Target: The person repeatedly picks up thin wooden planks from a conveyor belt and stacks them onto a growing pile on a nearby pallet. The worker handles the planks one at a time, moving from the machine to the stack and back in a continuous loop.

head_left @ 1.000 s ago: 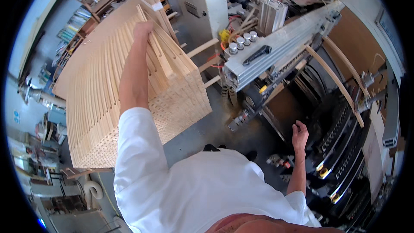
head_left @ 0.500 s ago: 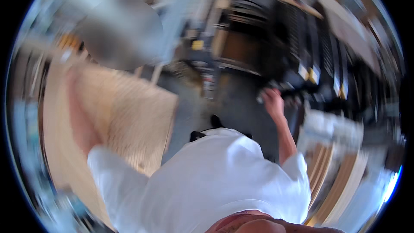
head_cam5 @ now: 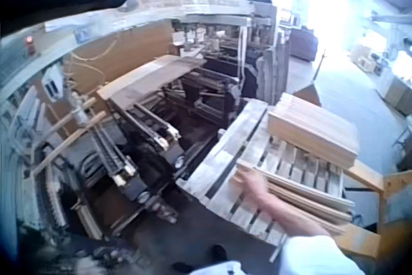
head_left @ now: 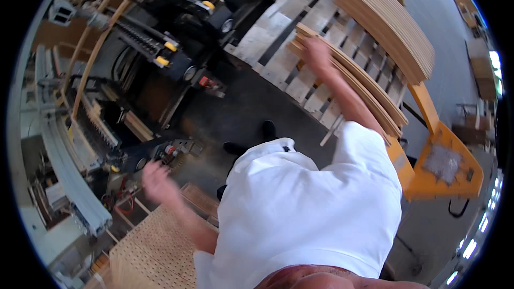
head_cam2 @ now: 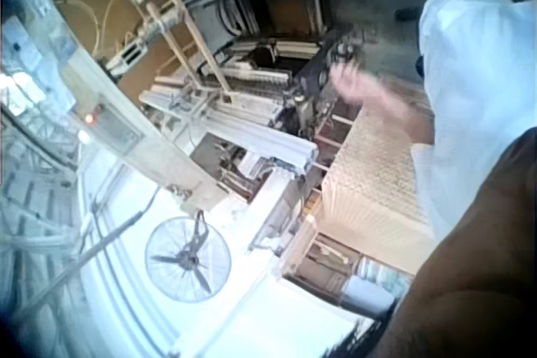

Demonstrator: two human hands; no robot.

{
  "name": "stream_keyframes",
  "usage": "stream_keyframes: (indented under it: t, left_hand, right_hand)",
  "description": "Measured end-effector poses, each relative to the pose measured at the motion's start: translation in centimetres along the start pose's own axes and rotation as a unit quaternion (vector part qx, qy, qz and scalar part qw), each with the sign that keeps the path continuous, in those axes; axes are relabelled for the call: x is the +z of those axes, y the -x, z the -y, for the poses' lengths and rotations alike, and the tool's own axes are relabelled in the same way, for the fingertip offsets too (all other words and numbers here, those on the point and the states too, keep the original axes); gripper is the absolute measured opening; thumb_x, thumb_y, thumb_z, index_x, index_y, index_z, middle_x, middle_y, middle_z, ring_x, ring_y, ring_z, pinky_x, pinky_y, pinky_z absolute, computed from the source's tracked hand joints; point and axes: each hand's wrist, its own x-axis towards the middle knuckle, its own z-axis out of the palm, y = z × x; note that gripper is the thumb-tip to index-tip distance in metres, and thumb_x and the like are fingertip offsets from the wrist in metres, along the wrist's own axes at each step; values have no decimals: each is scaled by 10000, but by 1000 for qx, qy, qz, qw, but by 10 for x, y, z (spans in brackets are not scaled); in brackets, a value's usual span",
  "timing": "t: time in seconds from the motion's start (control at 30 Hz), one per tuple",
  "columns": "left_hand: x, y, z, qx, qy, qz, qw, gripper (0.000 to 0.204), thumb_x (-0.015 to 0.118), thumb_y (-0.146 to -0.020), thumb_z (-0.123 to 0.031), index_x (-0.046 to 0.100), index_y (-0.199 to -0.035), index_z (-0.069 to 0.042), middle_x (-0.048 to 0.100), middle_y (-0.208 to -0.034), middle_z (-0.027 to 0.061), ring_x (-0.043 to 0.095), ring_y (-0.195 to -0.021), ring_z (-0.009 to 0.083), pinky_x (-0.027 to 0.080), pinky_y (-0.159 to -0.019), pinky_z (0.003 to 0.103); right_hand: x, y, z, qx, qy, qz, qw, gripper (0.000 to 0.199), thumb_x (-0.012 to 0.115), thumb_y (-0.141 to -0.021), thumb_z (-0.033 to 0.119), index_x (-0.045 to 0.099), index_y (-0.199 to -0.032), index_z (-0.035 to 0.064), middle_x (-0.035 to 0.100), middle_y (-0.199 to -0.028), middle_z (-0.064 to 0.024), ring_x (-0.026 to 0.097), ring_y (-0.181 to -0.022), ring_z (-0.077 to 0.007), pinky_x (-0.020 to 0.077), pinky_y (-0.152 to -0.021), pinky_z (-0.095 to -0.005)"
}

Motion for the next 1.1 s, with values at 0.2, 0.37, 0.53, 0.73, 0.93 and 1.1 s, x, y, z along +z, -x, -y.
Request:
stream_keyframes:
  t: [0.2,0.37,0.53,0.73,0.93,1.1]
  left_hand:
    - [116,58,30,-168,0,293,941,290,626,-925,-221,671,-1132,-22,721,-887,124,693,-813,172,546,-742,319]
    - [124,41,27,-115,-23,254,960,276,651,-900,-200,675,-1111,-23,722,-912,122,691,-789,187,546,-725,321]
    - [116,13,53,-133,-23,198,971,267,645,-906,-195,678,-1113,-30,723,-906,110,684,-794,163,539,-736,302]
    - [101,-94,113,-79,-97,124,984,246,647,-883,-205,691,-1072,-53,707,-897,148,692,-801,238,543,-748,345]
    - [96,-304,198,16,-249,68,966,361,647,-866,-255,655,-1164,-51,630,-1195,171,583,-1124,328,472,-965,414]
    - [101,-473,209,-7,-391,121,912,574,613,-894,-272,452,-1409,-77,326,-1517,129,267,-1407,360,312,-1123,488]
  right_hand:
    - [-11,113,-206,225,103,86,965,269,616,-902,254,649,-1028,19,670,-957,-178,638,-911,-377,515,-813,-457]
    - [-25,109,-179,95,-50,-16,994,137,576,-916,164,617,-981,51,652,-903,-156,619,-861,-360,476,-754,-444]
    - [-47,79,-128,62,-124,-73,988,191,600,-940,176,640,-1108,93,669,-963,-134,646,-909,-302,495,-781,-404]
    - [-95,32,-4,19,-202,-45,978,371,557,-935,11,594,-1299,72,643,-1104,-141,639,-965,-263,502,-839,-357]
    - [-108,5,121,-90,-213,-66,971,424,555,-869,-78,622,-1261,70,623,-1169,-159,612,-1070,-327,500,-893,-384]
    - [-107,-14,228,-110,-195,-48,973,456,571,-815,-133,645,-1218,66,632,-1120,-153,614,-1019,-326,508,-866,-382]
